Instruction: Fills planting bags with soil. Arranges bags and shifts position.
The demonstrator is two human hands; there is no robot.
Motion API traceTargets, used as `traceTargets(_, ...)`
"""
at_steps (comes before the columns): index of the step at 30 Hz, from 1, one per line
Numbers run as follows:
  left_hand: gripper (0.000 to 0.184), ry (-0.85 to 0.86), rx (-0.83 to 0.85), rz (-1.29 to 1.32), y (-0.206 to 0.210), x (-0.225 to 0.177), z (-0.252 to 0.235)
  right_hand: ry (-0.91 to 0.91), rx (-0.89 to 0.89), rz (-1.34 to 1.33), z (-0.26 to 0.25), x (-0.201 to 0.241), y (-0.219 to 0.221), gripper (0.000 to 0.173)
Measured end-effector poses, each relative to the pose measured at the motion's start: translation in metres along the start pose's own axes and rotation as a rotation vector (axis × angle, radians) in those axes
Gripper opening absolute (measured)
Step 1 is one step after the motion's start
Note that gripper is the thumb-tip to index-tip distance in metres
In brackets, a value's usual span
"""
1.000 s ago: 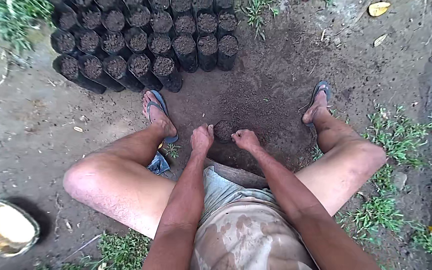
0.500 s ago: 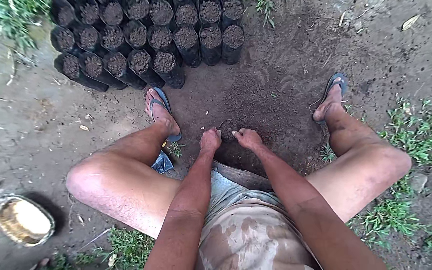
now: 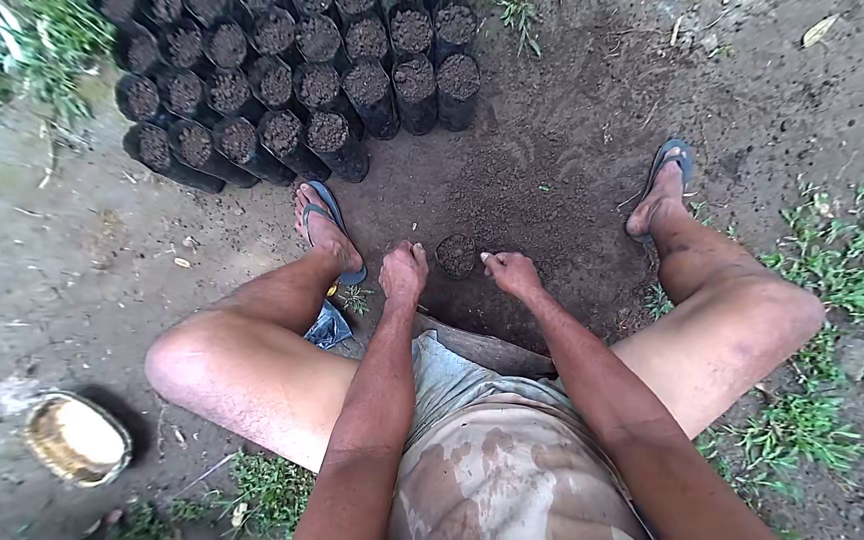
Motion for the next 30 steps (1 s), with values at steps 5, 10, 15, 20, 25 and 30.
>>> traceTargets(5, 0.062, -0.050, 0.111, -0.002, 0.017, -0.004, 0.000, 0.083, -0.017, 0.079, -0.012, -0.006, 0.005, 0.076)
traceTargets(10, 0.048, 0.003, 0.279, -0.032, 0.071, -0.008, 0.003, 0.002, 0.219, 0.187, -0.034, 0.010, 0.043, 0.051)
traceTargets(15, 0.037, 0.003, 0.263, 0.156, 0.070, -0.011, -0.023, 0.163, 0.100, -0.162, -0.051, 0.015, 0.048, 0.036)
traceTargets(20, 0.039, -0.142, 0.077, 0.282, 0.024, -0.008, -0.075, 0.092, 0.054, -0.242, -0.103, 0.085, 0.034, 0.034)
traceTargets(25, 0.039, -0.207, -0.092, 0.356, -0.011, -0.009, -0.152, -0.049, 0.037, -0.176, -0.178, 0.169, 0.030, 0.036)
traceTargets(30, 0.038, -0.274, -0.182, 0.389, -0.023, -0.003, -0.226, 0.069, 0.073, -0.356, -0.234, 0.227, 0.044, 0.034)
Point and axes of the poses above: each hand's wrist, its own z-axis away from the middle knuckle, its own y-axis out of the palm, x = y × z, the point moved 9 cm from there along -z, towards the middle knuckle, and after that the axes turned 13 degrees about -x, right-handed, at the moved point
